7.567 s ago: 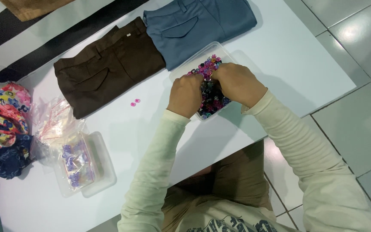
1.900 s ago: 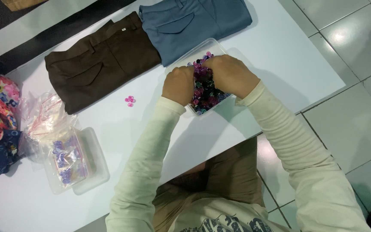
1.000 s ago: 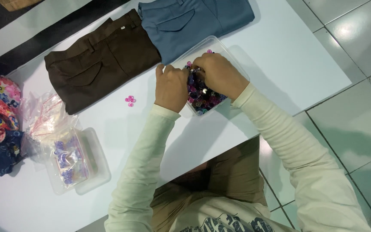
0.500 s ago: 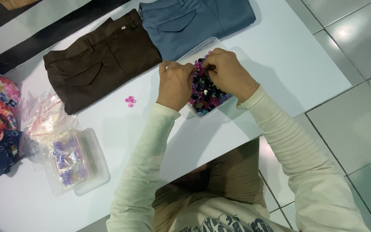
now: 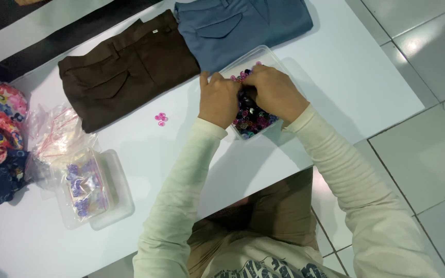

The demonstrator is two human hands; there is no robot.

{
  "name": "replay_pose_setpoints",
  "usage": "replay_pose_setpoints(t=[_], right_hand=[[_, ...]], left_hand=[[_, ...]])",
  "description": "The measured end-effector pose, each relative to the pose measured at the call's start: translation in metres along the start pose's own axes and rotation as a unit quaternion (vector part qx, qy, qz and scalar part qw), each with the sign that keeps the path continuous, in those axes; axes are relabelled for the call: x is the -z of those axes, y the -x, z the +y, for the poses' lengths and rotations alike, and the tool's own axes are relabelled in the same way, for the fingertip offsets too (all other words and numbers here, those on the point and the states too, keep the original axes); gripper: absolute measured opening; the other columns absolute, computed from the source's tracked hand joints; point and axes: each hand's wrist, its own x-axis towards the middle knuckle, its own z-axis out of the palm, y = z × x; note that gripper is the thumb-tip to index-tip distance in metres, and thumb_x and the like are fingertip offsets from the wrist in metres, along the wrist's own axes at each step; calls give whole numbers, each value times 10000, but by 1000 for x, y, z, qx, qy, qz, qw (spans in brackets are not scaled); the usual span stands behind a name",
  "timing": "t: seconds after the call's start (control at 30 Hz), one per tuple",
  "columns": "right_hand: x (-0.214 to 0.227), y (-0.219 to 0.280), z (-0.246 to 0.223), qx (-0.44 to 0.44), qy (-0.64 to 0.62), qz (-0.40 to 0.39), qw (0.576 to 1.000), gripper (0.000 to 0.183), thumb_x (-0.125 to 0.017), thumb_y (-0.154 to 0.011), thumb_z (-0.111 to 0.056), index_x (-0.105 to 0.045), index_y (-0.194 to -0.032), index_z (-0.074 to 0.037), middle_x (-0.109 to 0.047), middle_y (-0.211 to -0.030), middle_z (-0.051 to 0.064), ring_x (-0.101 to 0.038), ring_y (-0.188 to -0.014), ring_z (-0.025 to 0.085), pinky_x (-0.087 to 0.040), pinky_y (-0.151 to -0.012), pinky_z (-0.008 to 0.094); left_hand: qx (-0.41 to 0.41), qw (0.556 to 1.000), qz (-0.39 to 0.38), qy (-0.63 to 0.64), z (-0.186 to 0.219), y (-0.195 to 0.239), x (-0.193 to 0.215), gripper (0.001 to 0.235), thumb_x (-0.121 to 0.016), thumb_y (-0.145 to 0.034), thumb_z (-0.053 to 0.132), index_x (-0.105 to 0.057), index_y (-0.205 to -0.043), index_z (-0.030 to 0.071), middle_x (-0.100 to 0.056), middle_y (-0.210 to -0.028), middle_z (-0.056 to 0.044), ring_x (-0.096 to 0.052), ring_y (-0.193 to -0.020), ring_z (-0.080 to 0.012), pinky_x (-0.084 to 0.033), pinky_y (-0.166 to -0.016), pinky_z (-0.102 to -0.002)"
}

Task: Packing small decorative accessories into a plastic bag

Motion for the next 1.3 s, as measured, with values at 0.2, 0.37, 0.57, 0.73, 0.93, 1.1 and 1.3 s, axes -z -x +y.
replay_pose_setpoints(t=[0.2, 0.37, 0.57, 0.73, 0.93, 1.1, 1.3], right_hand=[[12, -1, -4, 12, -52, 24, 998, 216, -651, -931, -19, -775, -1107, 3, -676, -936, 213, -706, -859, 386, -570, -666, 425], [22, 5, -17, 30, -136, 86, 986, 215, -649, -899, -38, -782, -1047, 43, -667, -796, 251, -688, -703, 369, -510, -523, 381], [22, 8, -36, 54, -208, 145, 966, 187, -666, -940, -20, -754, -1098, 28, -672, -794, 184, -672, -719, 267, -499, -512, 321], [23, 15, -87, 64, -270, 127, 952, 138, -654, -980, 88, -721, -1099, 81, -688, -840, 212, -686, -701, 262, -487, -510, 295], [-7, 16, -153, 67, -332, 46, 940, 186, -681, -920, 35, -749, -1085, -19, -727, -922, 170, -728, -743, 235, -541, -555, 299], [-66, -12, -166, 99, -251, -4, 963, 150, -693, -910, 27, -750, -1043, -12, -715, -936, 189, -721, -732, 309, -563, -612, 373], [-122, -36, -148, 48, -237, -4, 970, 129, -727, -908, 9, -746, -1036, 9, -679, -961, 216, -719, -831, 351, -582, -700, 380]], left_hand=[[12, 988, 17, 154, -17, 8, -13, 149, -718, -884, 70, -804, -968, 158, -741, -866, -78, -664, -950, -290, -396, -1049, -553], [20, 965, 84, 247, -9, 14, 23, 165, -708, -918, 92, -772, -1049, 168, -724, -886, -40, -642, -1015, -274, -333, -1097, -532], [52, 937, 159, 308, -9, 44, 48, 183, -684, -966, 96, -723, -1120, 188, -702, -942, -6, -597, -1085, -239, -342, -1108, -492], [72, 924, 186, 326, -31, 90, 56, 192, -705, -951, 58, -713, -1088, 191, -695, -920, 5, -619, -1041, -247, -430, -1029, -443], [137, 936, 167, 276, -75, 151, 66, 219, -733, -896, -7, -718, -1045, 152, -725, -880, -39, -669, -975, -294, -471, -966, -459], [218, 941, 154, 209, -112, 179, 27, 213, -756, -881, 6, -736, -1022, 166, -738, -897, -30, -662, -1002, -278, -457, -975, -457], [250, 940, 151, 175, -127, 180, 13, 148, -764, -899, 76, -757, -999, 185, -728, -893, 0, -637, -1026, -241, -422, -1023, -451]])
